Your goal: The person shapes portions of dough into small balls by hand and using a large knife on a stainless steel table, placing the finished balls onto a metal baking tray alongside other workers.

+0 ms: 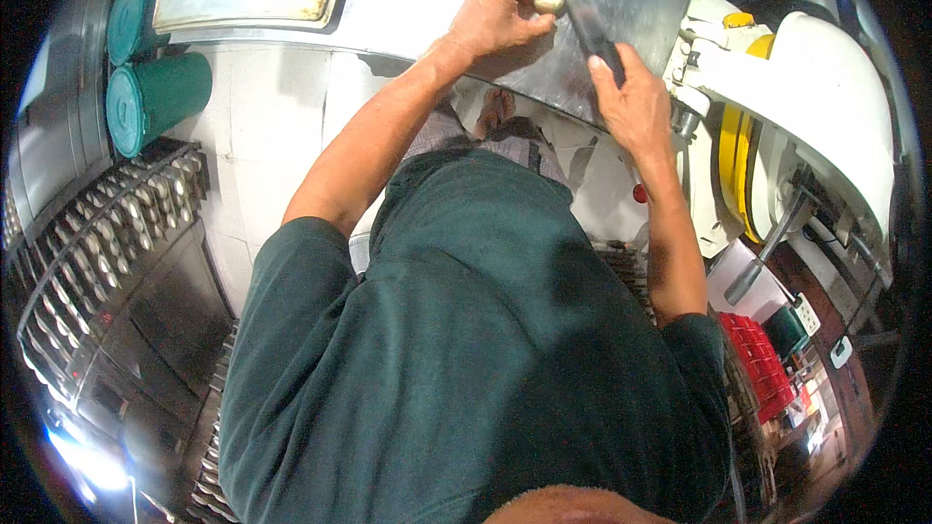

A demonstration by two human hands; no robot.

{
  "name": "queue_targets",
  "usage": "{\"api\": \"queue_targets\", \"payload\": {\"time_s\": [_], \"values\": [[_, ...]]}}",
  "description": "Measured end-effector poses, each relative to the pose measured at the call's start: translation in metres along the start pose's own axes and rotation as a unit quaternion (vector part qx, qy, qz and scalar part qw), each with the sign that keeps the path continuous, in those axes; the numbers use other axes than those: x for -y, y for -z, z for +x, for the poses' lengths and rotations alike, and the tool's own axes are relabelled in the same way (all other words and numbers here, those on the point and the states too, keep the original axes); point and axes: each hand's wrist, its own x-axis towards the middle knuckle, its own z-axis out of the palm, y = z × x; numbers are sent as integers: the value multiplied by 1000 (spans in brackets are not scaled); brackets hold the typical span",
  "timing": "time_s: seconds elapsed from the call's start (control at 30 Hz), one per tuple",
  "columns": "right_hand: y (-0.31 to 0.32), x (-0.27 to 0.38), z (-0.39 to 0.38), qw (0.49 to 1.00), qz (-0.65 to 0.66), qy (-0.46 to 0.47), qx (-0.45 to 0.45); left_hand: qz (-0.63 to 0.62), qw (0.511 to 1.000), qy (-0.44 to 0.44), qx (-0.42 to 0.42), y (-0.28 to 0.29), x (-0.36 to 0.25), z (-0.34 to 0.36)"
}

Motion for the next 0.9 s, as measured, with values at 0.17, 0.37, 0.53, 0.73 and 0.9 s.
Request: {"api": "queue_targets", "payload": {"time_s": [0.17,0.37,0.53,0.73,0.9], "values": [[-11,-39,25,986,-126,67,-87,87,994,-70,-5,-14,7,5],[-21,-13,53,975,-157,128,-88,30,993,24,-113,65,-22,-34],[-82,84,83,972,11,235,-12,165,936,160,-266,199,15,-48],[-111,130,134,966,30,241,88,282,934,168,-143,243,66,-51],[-129,225,178,926,47,376,3,223,946,192,-138,255,66,-52]]}}
